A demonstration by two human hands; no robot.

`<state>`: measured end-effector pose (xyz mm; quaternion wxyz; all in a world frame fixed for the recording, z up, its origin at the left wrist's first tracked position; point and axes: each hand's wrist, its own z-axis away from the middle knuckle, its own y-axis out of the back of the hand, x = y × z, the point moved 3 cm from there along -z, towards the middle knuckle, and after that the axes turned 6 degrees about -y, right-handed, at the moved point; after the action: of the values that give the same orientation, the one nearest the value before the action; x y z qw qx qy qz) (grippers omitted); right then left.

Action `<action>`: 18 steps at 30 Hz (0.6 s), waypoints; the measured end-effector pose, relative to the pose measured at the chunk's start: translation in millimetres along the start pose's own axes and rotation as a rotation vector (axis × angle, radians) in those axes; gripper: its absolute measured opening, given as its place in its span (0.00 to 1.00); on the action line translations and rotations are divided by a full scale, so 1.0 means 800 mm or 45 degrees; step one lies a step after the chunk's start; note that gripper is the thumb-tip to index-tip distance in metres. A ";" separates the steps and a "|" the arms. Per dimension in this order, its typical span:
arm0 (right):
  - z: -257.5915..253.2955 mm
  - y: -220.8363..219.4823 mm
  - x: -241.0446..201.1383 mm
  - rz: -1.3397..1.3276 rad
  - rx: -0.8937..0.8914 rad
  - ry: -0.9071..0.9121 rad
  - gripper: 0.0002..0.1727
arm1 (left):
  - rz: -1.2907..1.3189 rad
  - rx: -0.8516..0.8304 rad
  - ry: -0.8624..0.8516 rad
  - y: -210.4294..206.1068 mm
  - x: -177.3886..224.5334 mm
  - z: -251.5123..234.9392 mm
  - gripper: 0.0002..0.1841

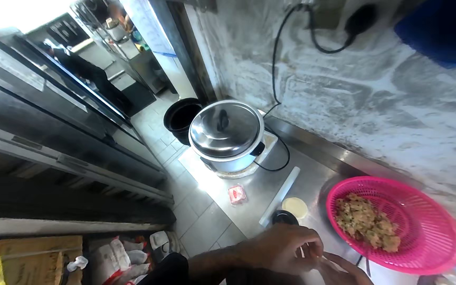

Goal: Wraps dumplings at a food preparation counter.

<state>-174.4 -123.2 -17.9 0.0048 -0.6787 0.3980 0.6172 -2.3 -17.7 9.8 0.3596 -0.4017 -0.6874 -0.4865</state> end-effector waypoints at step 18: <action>-0.001 0.010 0.007 -0.324 0.299 -0.281 0.08 | 0.139 0.275 0.085 0.005 -0.007 -0.005 0.13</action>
<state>-178.6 -131.9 -18.3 0.2054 -0.6465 0.3754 0.6316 4.3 -21.8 7.8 0.4496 -0.3810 -0.7005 -0.4026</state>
